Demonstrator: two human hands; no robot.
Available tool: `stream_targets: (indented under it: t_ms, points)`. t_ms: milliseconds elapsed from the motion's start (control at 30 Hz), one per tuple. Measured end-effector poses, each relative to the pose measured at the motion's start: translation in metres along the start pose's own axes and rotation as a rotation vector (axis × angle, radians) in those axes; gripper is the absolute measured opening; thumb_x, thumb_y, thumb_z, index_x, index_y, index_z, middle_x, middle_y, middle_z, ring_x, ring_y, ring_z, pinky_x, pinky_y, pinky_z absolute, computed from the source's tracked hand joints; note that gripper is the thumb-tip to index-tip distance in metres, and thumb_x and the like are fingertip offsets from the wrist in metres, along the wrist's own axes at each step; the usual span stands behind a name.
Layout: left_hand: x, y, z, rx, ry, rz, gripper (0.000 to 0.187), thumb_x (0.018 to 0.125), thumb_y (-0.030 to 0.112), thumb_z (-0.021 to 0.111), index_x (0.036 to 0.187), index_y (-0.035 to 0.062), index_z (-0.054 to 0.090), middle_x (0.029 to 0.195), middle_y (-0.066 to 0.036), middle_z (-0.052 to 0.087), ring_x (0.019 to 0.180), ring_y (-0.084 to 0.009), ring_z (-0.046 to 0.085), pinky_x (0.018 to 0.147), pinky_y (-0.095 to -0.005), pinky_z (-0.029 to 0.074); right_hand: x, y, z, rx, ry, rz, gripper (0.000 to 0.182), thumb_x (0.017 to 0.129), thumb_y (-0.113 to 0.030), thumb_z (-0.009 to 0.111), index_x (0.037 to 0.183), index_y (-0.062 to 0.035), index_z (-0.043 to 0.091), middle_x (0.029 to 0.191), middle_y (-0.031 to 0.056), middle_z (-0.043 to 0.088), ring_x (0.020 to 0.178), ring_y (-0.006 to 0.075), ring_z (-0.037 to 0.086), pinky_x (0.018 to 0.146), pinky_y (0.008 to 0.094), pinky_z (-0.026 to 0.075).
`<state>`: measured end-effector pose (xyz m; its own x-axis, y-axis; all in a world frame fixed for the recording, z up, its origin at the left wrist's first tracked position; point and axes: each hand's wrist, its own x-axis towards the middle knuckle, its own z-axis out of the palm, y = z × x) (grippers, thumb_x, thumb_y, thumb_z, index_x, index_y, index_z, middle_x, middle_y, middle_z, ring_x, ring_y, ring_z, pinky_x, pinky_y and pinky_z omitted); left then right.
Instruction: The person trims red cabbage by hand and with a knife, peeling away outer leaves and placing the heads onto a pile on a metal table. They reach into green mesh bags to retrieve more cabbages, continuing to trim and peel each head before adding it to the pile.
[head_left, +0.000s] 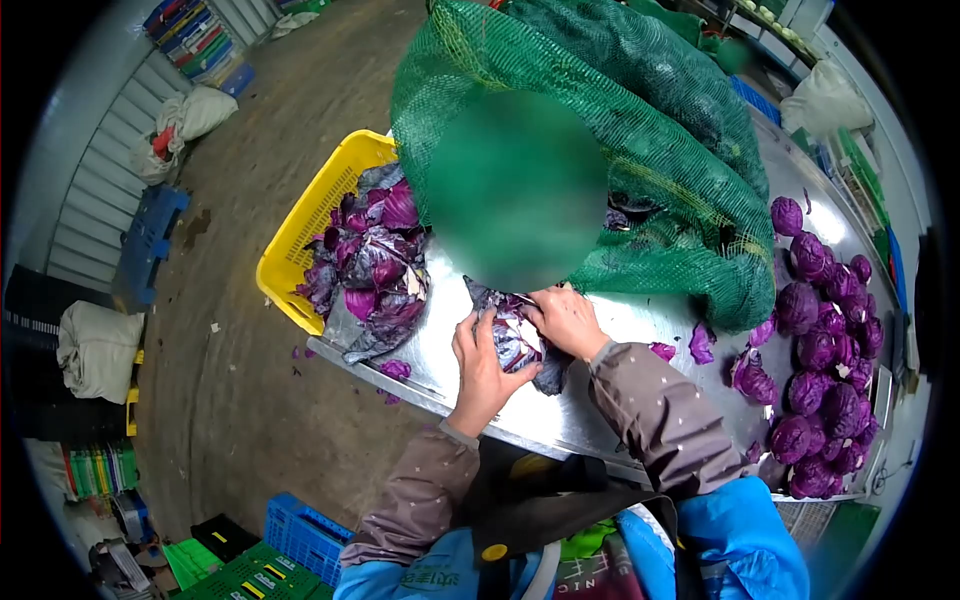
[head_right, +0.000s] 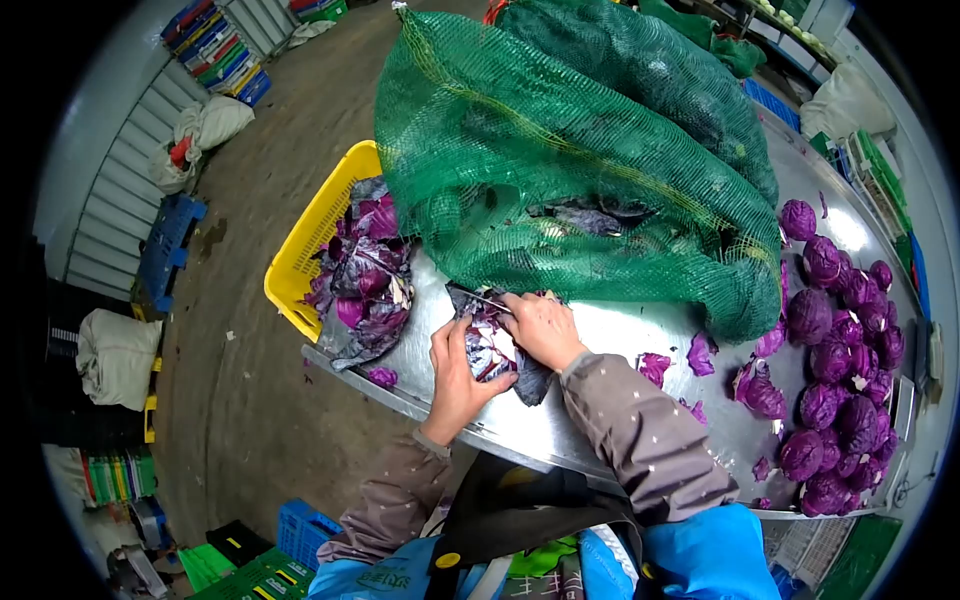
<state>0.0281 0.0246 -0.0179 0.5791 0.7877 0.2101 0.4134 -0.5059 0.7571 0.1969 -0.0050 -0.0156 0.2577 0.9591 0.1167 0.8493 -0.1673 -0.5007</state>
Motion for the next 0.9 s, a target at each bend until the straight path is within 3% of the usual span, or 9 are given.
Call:
stream_targets:
  t_ms: [300, 367, 467, 633, 700, 767, 833, 867, 900]
  points:
    - [-0.005, -0.012, -0.018, -0.045, -0.145, 0.193, 0.092, 0.057, 0.023, 0.084, 0.132, 0.0015, 0.034, 0.131, -0.022, 0.032, 0.121, -0.0389, 0.033, 0.101, -0.0455, 0.030, 0.003, 0.016, -0.002, 0.102, -0.130, 0.204, 0.034, 0.080, -0.035, 0.065, 0.105, -0.0123, 0.064, 0.083, 0.0174, 0.065, 0.083, 0.0377, 0.061, 0.074, 0.0444, 0.048]
    - [-0.003, -0.018, -0.027, -0.111, -0.182, 0.200, 0.094, 0.058, 0.024, 0.084, 0.135, 0.0029, 0.032, 0.134, -0.022, 0.030, 0.123, -0.0393, 0.034, 0.103, -0.0444, 0.031, -0.008, 0.006, -0.010, 0.119, -0.122, 0.176, 0.028, 0.082, -0.033, 0.063, 0.094, -0.0084, 0.065, 0.082, 0.0174, 0.065, 0.080, 0.0385, 0.061, 0.070, 0.0454, 0.049]
    - [-0.014, -0.032, -0.038, -0.123, -0.002, -0.014, 0.097, 0.062, 0.025, 0.081, 0.139, 0.0030, 0.027, 0.135, -0.021, 0.028, 0.122, -0.0366, 0.037, 0.102, -0.0433, 0.033, -0.027, -0.017, -0.010, 0.096, -0.054, 0.246, 0.025, 0.081, -0.029, 0.062, 0.081, -0.0044, 0.062, 0.073, 0.0206, 0.062, 0.075, 0.0386, 0.061, 0.067, 0.0478, 0.048]
    - [-0.003, -0.015, -0.024, -0.144, 0.170, -0.226, 0.072, 0.065, 0.022, 0.079, 0.122, -0.0010, 0.042, 0.116, -0.019, 0.048, 0.109, -0.0319, 0.047, 0.093, -0.0386, 0.038, -0.043, -0.047, -0.012, 0.164, -0.113, 0.256, 0.021, 0.082, -0.024, 0.059, 0.082, -0.0034, 0.062, 0.071, 0.0214, 0.062, 0.072, 0.0395, 0.061, 0.067, 0.0473, 0.048]
    - [-0.002, -0.016, -0.024, -0.126, 0.127, -0.216, 0.069, 0.063, 0.023, 0.079, 0.117, -0.0008, 0.044, 0.110, -0.018, 0.049, 0.106, -0.0318, 0.048, 0.091, -0.0389, 0.039, -0.046, -0.021, -0.002, 0.306, -0.027, 0.385, 0.022, 0.082, -0.025, 0.059, 0.084, -0.0040, 0.063, 0.073, 0.0212, 0.062, 0.074, 0.0389, 0.061, 0.068, 0.0469, 0.048]
    - [-0.004, -0.011, -0.021, 0.044, 0.071, -0.073, 0.069, 0.062, 0.023, 0.078, 0.117, 0.0003, 0.044, 0.109, -0.018, 0.048, 0.105, -0.0339, 0.047, 0.091, -0.0403, 0.038, -0.044, 0.026, 0.014, 0.157, 0.016, 0.505, 0.023, 0.082, -0.027, 0.060, 0.084, -0.0048, 0.065, 0.076, 0.0206, 0.063, 0.076, 0.0382, 0.062, 0.068, 0.0464, 0.047]
    - [-0.007, -0.013, -0.022, -0.039, 0.061, -0.011, 0.075, 0.059, 0.024, 0.081, 0.119, 0.0011, 0.042, 0.115, -0.018, 0.046, 0.112, -0.0358, 0.041, 0.097, -0.0440, 0.032, -0.038, 0.044, 0.000, 0.133, -0.011, 0.536, 0.028, 0.083, -0.029, 0.061, 0.096, -0.0050, 0.064, 0.081, 0.0211, 0.064, 0.078, 0.0383, 0.062, 0.068, 0.0463, 0.047]
    - [-0.002, -0.015, -0.032, -0.094, -0.038, -0.076, 0.077, 0.059, 0.025, 0.082, 0.120, 0.0009, 0.041, 0.117, -0.018, 0.044, 0.114, -0.0357, 0.040, 0.098, -0.0438, 0.032, -0.038, 0.035, -0.020, 0.183, -0.037, 0.351, 0.038, 0.084, -0.031, 0.061, 0.112, -0.0056, 0.056, 0.081, 0.0202, 0.065, 0.078, 0.0401, 0.061, 0.068, 0.0463, 0.047]
    - [0.001, -0.013, -0.037, -0.115, -0.104, -0.105, 0.084, 0.057, 0.027, 0.083, 0.123, 0.0001, 0.038, 0.121, -0.019, 0.041, 0.115, -0.0362, 0.039, 0.099, -0.0437, 0.032, -0.039, 0.011, -0.032, 0.103, -0.063, 0.382, 0.049, 0.084, -0.032, 0.061, 0.125, -0.0086, 0.046, 0.091, 0.0215, 0.064, 0.084, 0.0407, 0.061, 0.070, 0.0459, 0.047]
